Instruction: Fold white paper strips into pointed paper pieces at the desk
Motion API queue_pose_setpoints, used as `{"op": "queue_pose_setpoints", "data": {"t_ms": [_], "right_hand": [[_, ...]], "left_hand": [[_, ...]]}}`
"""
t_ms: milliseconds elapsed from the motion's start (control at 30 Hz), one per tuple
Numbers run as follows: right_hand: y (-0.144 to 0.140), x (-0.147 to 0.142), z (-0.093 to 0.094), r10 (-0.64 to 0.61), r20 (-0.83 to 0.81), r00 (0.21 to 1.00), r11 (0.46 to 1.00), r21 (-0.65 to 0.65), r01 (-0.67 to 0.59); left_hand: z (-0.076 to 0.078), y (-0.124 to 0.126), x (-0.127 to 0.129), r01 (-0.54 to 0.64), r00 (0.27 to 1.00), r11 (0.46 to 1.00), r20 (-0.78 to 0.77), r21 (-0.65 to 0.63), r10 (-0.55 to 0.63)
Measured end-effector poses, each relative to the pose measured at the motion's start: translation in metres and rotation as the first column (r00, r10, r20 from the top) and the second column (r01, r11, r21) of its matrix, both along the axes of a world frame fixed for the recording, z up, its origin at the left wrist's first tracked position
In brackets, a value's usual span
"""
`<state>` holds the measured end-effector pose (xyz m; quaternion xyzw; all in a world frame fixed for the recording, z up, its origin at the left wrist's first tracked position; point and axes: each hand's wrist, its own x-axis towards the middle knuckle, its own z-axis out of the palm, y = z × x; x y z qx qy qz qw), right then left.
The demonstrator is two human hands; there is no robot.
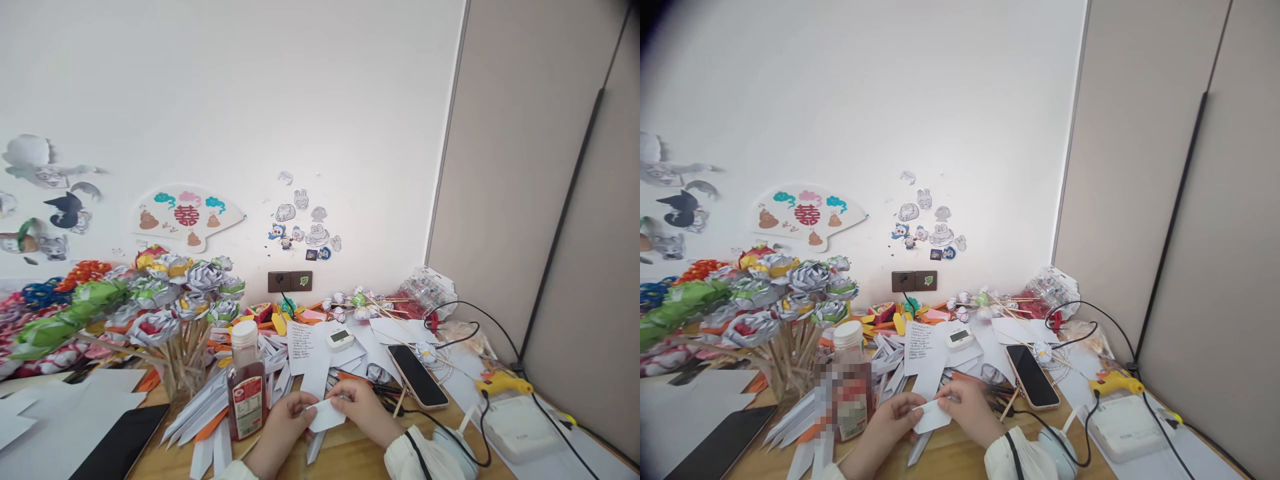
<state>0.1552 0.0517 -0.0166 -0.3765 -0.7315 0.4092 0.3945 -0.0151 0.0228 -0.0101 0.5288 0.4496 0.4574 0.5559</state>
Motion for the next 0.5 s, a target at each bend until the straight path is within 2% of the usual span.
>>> {"op": "queue_pose_setpoints", "data": {"t_ms": [233, 500], "right_hand": [[0.0044, 0.0024, -0.0041, -0.058, -0.042, 0.997, 0.998, 0.019, 0.059], [0.0012, 0.0023, 0.0007, -0.038, -0.032, 0.999, 0.999, -0.009, 0.038]], "left_hand": [[-0.0048, 0.0047, -0.0024, 0.016, 0.999, 0.998, 0.035, -0.065, -0.013], [-0.0014, 0.0016, -0.0012, -0.002, 1.000, 1.000, -0.011, -0.028, 0.002]]}}
